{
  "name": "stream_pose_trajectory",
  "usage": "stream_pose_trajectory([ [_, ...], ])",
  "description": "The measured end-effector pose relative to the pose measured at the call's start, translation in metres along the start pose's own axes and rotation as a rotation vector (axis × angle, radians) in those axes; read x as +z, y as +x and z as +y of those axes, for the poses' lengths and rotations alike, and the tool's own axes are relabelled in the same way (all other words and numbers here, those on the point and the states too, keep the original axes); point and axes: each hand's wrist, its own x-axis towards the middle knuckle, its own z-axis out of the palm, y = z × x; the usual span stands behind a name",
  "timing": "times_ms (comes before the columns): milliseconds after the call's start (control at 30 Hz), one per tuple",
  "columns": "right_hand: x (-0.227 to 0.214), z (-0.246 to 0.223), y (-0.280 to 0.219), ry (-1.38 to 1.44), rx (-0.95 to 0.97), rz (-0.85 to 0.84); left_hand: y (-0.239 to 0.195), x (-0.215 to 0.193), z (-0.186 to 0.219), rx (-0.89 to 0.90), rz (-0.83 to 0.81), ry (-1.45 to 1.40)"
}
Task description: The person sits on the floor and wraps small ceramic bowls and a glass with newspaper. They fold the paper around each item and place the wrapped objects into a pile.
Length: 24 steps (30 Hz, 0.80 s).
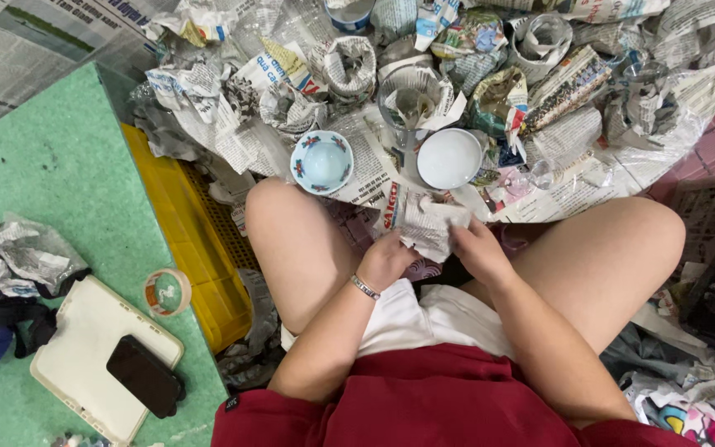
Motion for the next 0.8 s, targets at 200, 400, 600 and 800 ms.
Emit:
stream_pose_trajectory([
  [200, 0.023, -0.033, -0.008, -0.067, -0.157, -0.015, 0.002, 0.014, 0.009, -0.017, -0.184, -0.054],
  [400, 0.037, -0.059, -0.013, -0.277, -0.283, 0.148, 0.008, -0.001, 0.012, -0.055, 0.025, 0.301],
  [600, 0.033, -0.07, -0.013, -0.227, -0.337, 0.118, 0.01, 0.007, 0.017, 0.263, 0.365, 0.852],
  [800, 0.036, -0.072, -0.017, -0.243, -0.245, 0.032, 0.011, 0.014, 0.026, 0.052, 0.259, 0.654],
])
